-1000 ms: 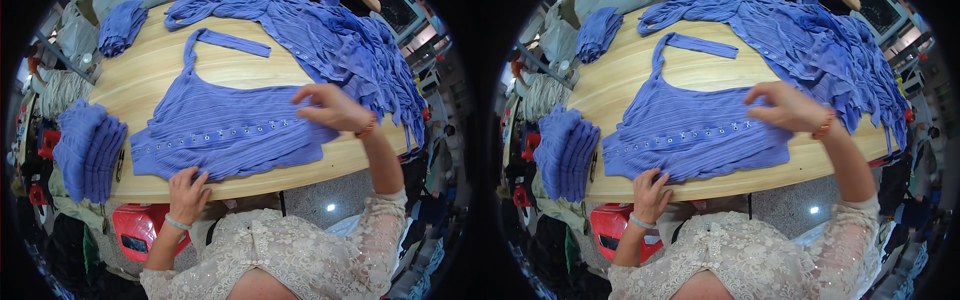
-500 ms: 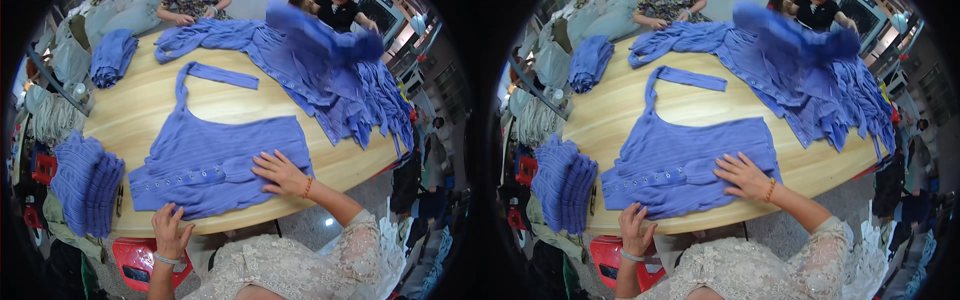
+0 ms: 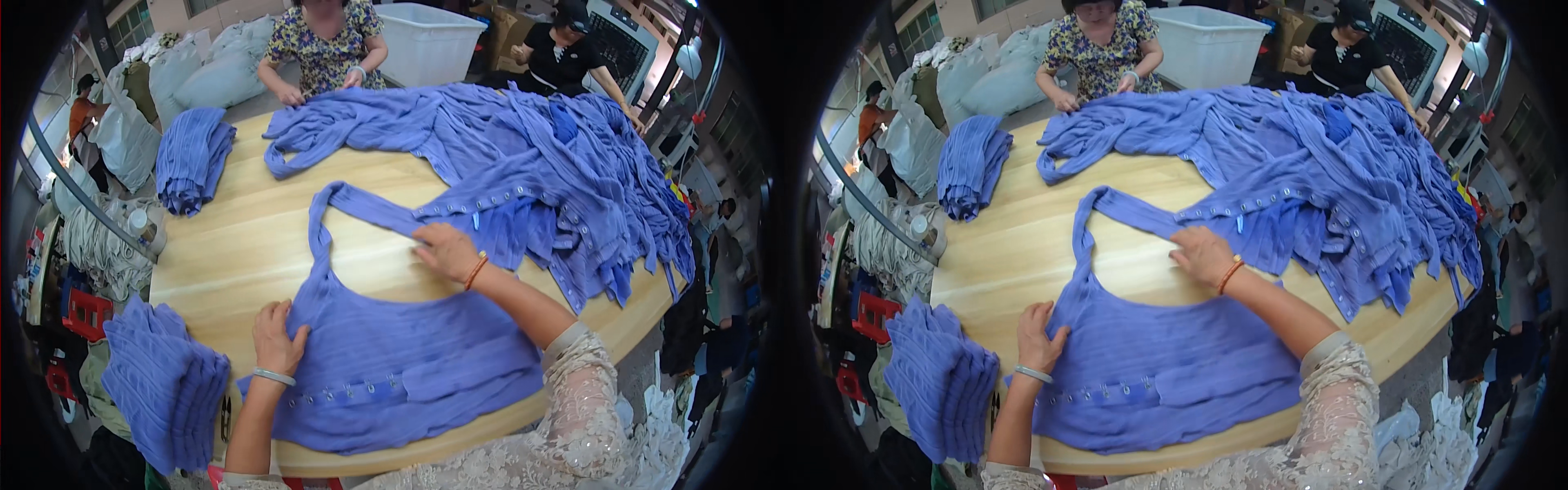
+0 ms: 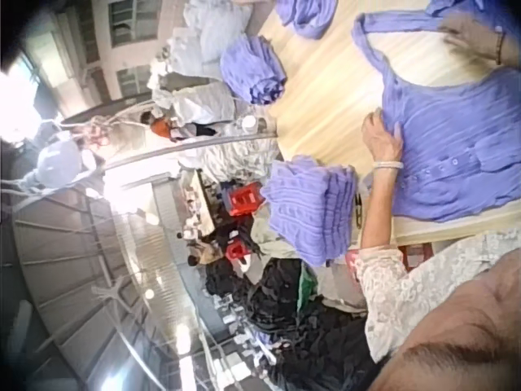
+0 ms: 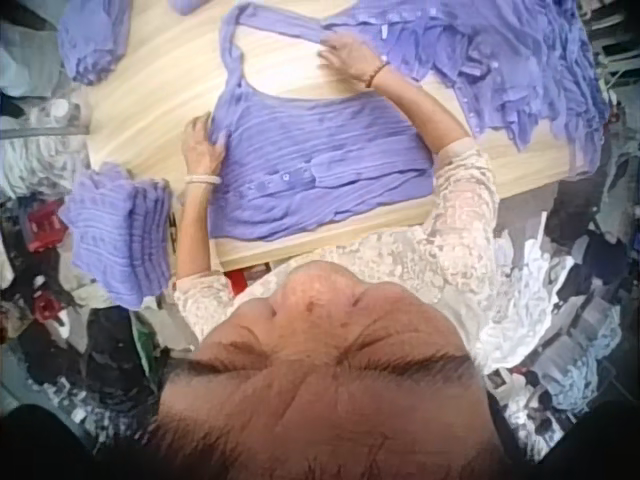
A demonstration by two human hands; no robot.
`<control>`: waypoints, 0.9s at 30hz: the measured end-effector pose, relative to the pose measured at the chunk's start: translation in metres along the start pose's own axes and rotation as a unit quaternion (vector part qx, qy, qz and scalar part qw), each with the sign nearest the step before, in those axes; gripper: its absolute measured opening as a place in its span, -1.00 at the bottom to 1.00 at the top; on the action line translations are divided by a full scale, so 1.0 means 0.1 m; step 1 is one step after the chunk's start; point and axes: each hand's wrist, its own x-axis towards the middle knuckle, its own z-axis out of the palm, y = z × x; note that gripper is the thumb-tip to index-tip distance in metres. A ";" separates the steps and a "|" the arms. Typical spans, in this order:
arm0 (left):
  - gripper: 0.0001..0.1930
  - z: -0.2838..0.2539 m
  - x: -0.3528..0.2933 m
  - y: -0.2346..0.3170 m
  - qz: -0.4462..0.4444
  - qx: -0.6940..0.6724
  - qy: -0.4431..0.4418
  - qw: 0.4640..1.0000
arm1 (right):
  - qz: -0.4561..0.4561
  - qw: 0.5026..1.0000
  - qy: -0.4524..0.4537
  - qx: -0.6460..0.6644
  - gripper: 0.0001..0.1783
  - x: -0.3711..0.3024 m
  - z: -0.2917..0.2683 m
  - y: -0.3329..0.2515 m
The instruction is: The person trims loose threads on a garment using thread snips, fastens the hooks along the front, and folds the garment on the table by hand.
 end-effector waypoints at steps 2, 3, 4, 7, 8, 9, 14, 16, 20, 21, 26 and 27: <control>-0.40 0.08 0.10 -0.07 0.012 0.028 -0.005 1.000 | -0.019 0.990 0.065 -0.125 -0.82 0.19 0.32 0.04; -0.40 0.07 0.12 -0.06 0.004 0.028 -0.002 1.000 | -0.017 0.980 0.053 -0.190 -0.85 0.29 0.39 0.05; -0.40 0.05 0.17 -0.06 0.008 0.028 0.004 1.000 | -0.013 0.966 0.040 -0.254 -0.87 0.37 0.43 0.09; -0.47 0.03 0.19 -0.09 -0.053 -0.016 -0.067 0.996 | -0.028 0.969 0.051 -0.241 -0.88 0.53 0.43 0.12; -0.47 0.03 0.21 -0.08 -0.052 -0.015 -0.068 0.996 | -0.019 0.977 0.058 -0.203 -0.88 0.55 0.41 0.12; -0.54 0.01 0.22 -0.06 -0.098 -0.050 -0.093 0.990 | -0.004 0.989 0.094 -0.110 -0.86 0.58 0.32 0.08; -0.80 0.03 0.26 -0.09 -0.170 -0.086 -0.109 0.976 | 0.024 0.958 0.214 0.188 -0.82 0.77 -0.51 -0.16; -0.82 0.15 0.20 -0.19 -0.083 -0.051 -0.030 0.995 | -0.022 0.952 0.256 0.169 -0.78 0.80 -0.97 -0.19; -0.83 0.08 0.14 -0.11 -0.078 -0.091 0.009 0.993 | -0.105 0.948 0.294 0.057 -0.75 0.79 -2.05 -0.22; -0.82 0.02 0.09 -0.06 -0.052 -0.096 0.034 0.993 | -0.121 0.949 0.290 0.020 -0.74 0.73 -2.30 -0.26; -0.78 -0.06 -0.08 0.13 0.076 -0.083 0.105 0.988 | -0.083 0.965 0.230 -0.091 -0.71 0.21 -2.92 0.03; -0.78 -0.10 -0.14 0.20 0.075 -0.084 0.103 0.988 | -0.029 0.969 0.219 -0.107 -0.69 0.06 -2.96 0.05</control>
